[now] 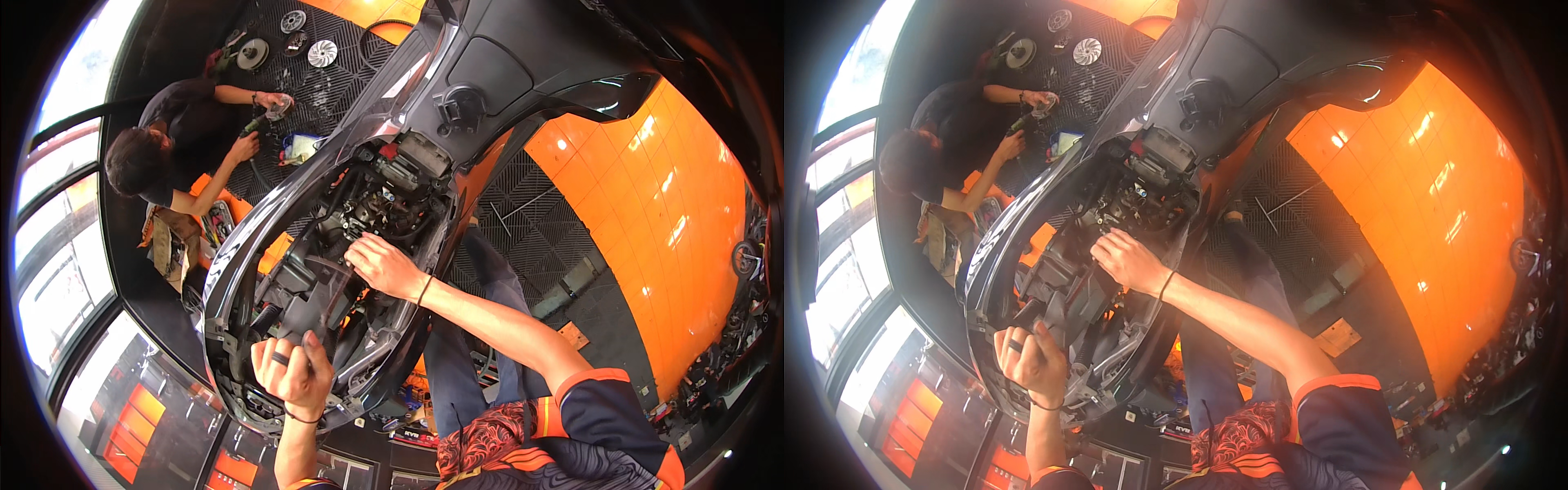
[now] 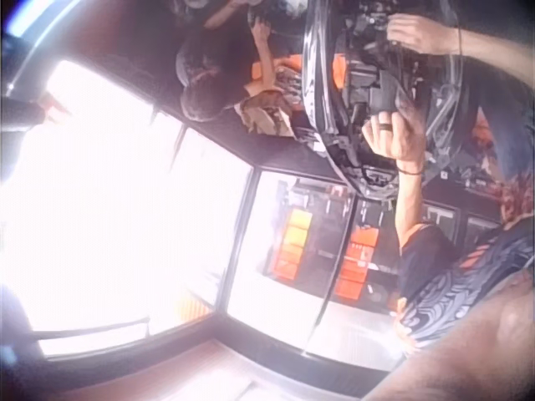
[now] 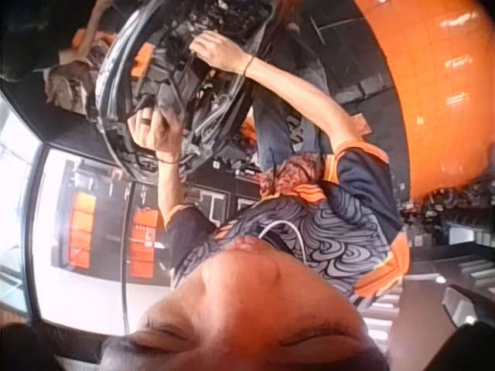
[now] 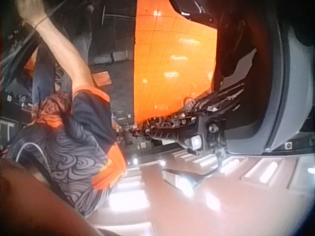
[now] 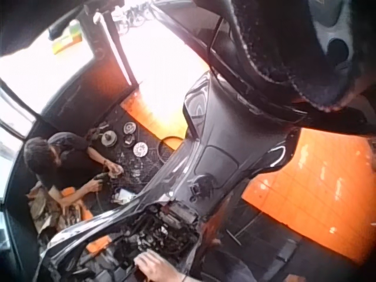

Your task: The person removes the scooter seat, then uses a screwdriver and wrench to loosen and remove bolts from the scooter's frame. They manipulate internal components and wiring under the seat area, working on the scooter's mechanical assembly.

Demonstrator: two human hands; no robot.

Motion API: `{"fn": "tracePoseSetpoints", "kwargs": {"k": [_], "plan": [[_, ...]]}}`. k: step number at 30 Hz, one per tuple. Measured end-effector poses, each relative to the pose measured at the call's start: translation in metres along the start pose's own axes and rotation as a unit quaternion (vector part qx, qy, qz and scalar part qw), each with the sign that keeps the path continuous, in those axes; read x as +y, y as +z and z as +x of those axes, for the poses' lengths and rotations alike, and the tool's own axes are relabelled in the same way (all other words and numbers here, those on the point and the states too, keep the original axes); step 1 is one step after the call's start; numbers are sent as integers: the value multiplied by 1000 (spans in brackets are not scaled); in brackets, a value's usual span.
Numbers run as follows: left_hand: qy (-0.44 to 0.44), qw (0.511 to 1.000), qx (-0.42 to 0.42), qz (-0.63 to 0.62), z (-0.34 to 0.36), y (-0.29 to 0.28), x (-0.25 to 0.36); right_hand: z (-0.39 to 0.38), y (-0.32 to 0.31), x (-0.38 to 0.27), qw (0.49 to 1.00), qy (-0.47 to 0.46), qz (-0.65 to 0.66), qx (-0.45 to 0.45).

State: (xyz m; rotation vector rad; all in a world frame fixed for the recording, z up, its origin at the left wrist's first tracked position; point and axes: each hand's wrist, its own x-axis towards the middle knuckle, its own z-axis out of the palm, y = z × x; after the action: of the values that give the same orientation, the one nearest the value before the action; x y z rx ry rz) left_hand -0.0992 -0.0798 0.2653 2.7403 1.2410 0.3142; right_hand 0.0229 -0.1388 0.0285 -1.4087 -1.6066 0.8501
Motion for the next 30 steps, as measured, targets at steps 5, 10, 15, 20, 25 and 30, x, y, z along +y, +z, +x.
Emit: {"fn": "tracePoseSetpoints", "kwargs": {"k": [5,10,15,20,25,30], "plan": [[-19,992,-122,-3,-12,-1,-8,0,4,1,999,23,33,18],[-18,966,-253,-43,-11,24,-7,-1,4,3,997,51,56,9],[-181,949,-205,-156,-17,43,-2,2,-3,5,994,60,89,-3],[-325,890,-174,-269,-21,52,4,6,-9,24,983,173,60,13],[-377,871,-107,-295,-29,67,19,24,12,65,951,225,-179,-111],[-407,854,-77,-316,-34,70,18,25,29,78,954,137,-237,-124]]}}
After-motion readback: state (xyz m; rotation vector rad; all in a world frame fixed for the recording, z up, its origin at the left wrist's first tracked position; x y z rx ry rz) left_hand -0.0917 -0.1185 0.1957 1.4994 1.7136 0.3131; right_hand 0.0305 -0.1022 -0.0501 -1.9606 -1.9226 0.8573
